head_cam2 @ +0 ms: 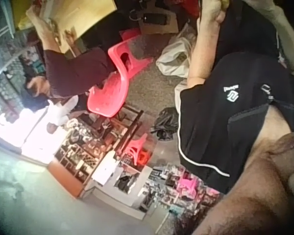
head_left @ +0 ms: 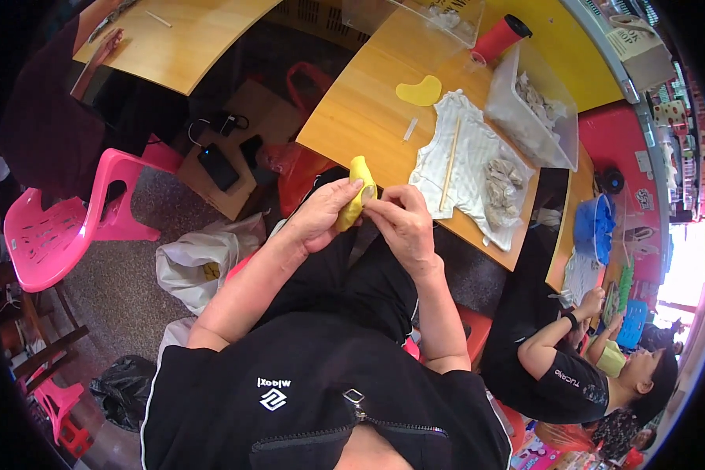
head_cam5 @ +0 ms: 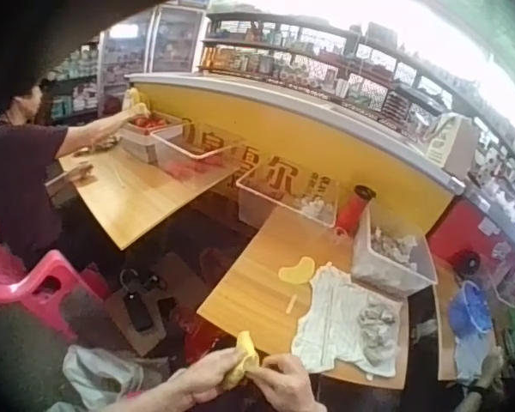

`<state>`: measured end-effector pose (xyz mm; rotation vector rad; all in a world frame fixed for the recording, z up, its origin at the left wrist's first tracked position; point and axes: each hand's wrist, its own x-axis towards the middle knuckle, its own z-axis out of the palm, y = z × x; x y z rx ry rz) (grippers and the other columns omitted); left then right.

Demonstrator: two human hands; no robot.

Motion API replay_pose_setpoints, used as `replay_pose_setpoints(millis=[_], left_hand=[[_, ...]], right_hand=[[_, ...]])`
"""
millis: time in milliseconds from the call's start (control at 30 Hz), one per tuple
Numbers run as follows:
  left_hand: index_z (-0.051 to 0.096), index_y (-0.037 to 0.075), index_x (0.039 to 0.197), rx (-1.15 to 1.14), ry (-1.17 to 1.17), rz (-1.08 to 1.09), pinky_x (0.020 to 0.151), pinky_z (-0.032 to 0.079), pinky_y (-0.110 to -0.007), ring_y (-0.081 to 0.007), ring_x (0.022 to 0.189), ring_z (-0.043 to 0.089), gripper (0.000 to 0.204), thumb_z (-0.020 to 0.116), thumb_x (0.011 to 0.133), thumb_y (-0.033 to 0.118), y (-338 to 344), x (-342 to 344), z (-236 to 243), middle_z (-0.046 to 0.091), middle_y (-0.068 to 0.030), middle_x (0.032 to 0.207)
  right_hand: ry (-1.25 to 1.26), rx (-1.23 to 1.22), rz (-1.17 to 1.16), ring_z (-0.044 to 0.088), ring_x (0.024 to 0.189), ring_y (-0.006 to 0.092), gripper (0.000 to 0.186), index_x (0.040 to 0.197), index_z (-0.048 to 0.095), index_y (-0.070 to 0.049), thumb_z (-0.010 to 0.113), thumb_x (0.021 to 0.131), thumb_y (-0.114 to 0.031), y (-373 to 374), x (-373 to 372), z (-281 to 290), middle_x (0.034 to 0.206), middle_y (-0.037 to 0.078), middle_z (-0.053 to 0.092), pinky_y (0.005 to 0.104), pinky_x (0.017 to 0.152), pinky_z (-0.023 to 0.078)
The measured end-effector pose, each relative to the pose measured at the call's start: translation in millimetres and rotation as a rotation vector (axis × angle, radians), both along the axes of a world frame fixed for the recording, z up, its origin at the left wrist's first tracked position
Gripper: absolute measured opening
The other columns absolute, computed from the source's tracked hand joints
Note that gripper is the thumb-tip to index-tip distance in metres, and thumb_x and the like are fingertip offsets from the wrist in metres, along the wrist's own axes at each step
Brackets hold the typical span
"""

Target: Assembling small yellow craft shoes by fitting material over a form and stuffing it.

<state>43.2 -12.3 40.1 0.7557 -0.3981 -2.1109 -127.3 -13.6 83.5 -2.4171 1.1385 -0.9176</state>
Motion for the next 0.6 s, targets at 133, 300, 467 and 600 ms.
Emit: replay_pose_setpoints(millis=[133, 300, 467, 600], left_hand=[[0.055, 0.004, 0.11, -0.051, 0.066, 0.159, 0.081, 0.047, -0.024, -0.0092, 0.088, 0.058, 0.024, 0.053, 0.095, 0.023, -1, -4, 7, 0.06, -0.0017, 0.097], [0.053, 0.003, 0.114, -0.139, -0.044, 0.289, 0.085, 0.045, -0.024, -0.0085, 0.094, 0.056, 0.026, 0.055, 0.094, 0.019, 3, -6, 6, 0.059, -0.0025, 0.103], [0.053, 0.003, 0.115, -0.193, -0.083, 0.336, 0.085, 0.044, -0.024, -0.0075, 0.095, 0.054, 0.026, 0.056, 0.093, 0.018, 8, -12, 5, 0.059, -0.0021, 0.103], [0.053, 0.004, 0.115, -0.209, -0.048, 0.364, 0.085, 0.043, -0.023, -0.0072, 0.094, 0.054, 0.026, 0.056, 0.093, 0.018, 11, -11, 1, 0.059, -0.0019, 0.103]], right_hand=[[-0.294, 0.092, -0.243, 0.056, 0.072, 0.016, 0.018, 0.089, 0.068, -0.006, 0.071, 0.072, 0.002, 12, 8, -1, 0.081, 0.004, 0.056, 0.0269, 0.061, 0.046], [-0.652, 0.42, -0.297, 0.054, 0.07, 0.0069, 0.01, 0.092, 0.067, 0.0, 0.066, 0.082, -0.001, 14, 19, 8, 0.088, 0.003, 0.06, 0.0207, 0.062, 0.046], [-0.669, 0.628, -0.278, 0.055, 0.074, 0.0061, 0.011, 0.095, 0.064, 0.003, 0.062, 0.085, 0.001, 16, 29, -1, 0.084, 0.002, 0.06, 0.0178, 0.068, 0.045], [-0.755, 0.706, -0.312, 0.057, 0.077, 0.0048, 0.015, 0.097, 0.061, 0.003, 0.066, 0.084, -0.003, 15, 38, -7, 0.085, 0.0, 0.06, 0.0181, 0.069, 0.047]])
